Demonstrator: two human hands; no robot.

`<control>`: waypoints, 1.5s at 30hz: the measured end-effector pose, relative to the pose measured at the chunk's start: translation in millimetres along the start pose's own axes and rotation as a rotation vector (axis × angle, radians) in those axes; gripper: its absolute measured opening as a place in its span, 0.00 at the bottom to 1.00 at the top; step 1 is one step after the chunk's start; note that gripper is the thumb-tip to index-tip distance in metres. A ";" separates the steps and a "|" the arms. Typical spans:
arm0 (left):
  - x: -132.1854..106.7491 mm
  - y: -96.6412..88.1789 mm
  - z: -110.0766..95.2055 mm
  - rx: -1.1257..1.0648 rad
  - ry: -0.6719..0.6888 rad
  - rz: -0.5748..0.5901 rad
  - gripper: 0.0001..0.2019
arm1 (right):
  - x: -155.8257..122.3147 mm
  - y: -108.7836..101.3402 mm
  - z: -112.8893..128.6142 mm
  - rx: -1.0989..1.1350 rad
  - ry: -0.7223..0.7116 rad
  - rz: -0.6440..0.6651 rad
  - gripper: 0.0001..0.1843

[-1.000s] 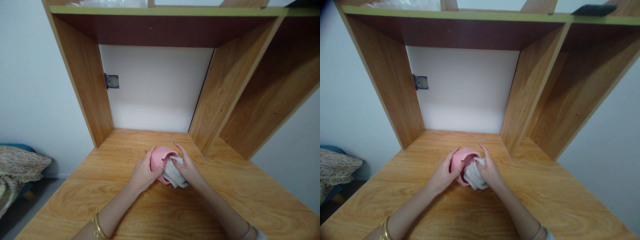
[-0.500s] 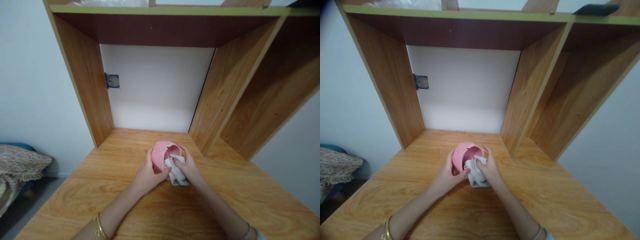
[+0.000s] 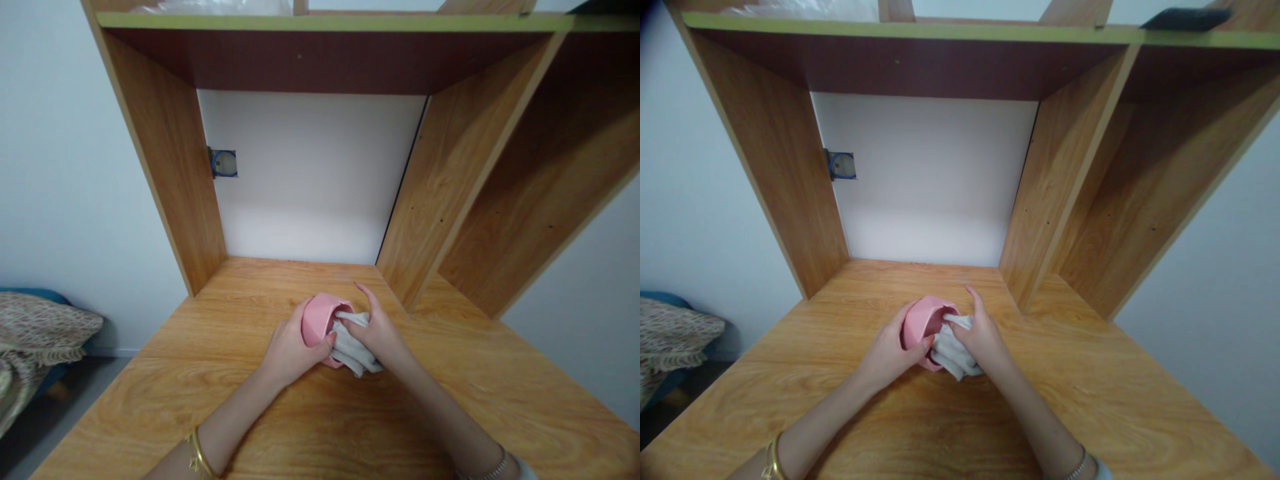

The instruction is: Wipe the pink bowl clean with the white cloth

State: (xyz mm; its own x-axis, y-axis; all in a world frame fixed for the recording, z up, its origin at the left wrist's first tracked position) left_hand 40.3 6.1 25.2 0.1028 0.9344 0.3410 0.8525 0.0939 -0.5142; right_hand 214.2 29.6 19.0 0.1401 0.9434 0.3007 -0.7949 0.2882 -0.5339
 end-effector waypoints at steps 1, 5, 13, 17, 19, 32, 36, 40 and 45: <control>0.3 -0.4 -0.1 -0.003 0.005 0.002 0.32 | -0.5 0.1 1.2 -0.007 -0.010 0.007 0.40; 0.9 -1.8 -2.5 0.022 0.030 0.043 0.30 | -2.6 0.9 4.3 -0.003 -0.043 0.045 0.39; 0.7 -2.2 -6.7 0.004 0.079 0.085 0.27 | -7.3 6.4 5.3 0.000 -0.120 0.138 0.34; 1.7 -1.2 -4.0 0.016 0.058 0.098 0.27 | -8.4 10.4 2.0 0.053 -0.139 0.144 0.32; 2.6 -1.4 -2.8 -0.026 0.059 0.090 0.26 | -8.2 10.8 0.2 0.090 -0.136 0.117 0.32; 0.6 10.2 2.4 -0.310 0.021 0.092 0.41 | -0.4 5.2 -15.7 0.255 -0.004 -0.186 0.31; -3.3 13.7 -3.2 -0.311 0.051 0.125 0.32 | 0.6 9.7 -12.5 0.361 0.007 -0.161 0.28; -2.9 11.5 -0.7 -0.197 0.016 0.093 0.30 | 1.6 11.7 -11.0 0.365 0.051 -0.135 0.31; -0.2 4.6 -2.2 -0.026 -0.026 0.069 0.31 | 2.0 9.5 -11.9 0.246 0.102 -0.109 0.33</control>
State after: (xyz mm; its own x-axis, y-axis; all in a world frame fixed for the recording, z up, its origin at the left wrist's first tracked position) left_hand 45.3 5.6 24.5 0.1484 0.9470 0.2848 0.8571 0.0205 -0.5148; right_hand 214.0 36.2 5.1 0.2812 0.9244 0.2575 -0.8897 0.3518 -0.2911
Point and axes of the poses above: each hand's wrist, its own x-axis towards the middle knuckle, its own y-axis out of the palm, z = x × y, the point moved 4 cm from there along x, towards the middle knuckle, and after that the axes turned 5 degrees about -z, right-handed, at the moved point
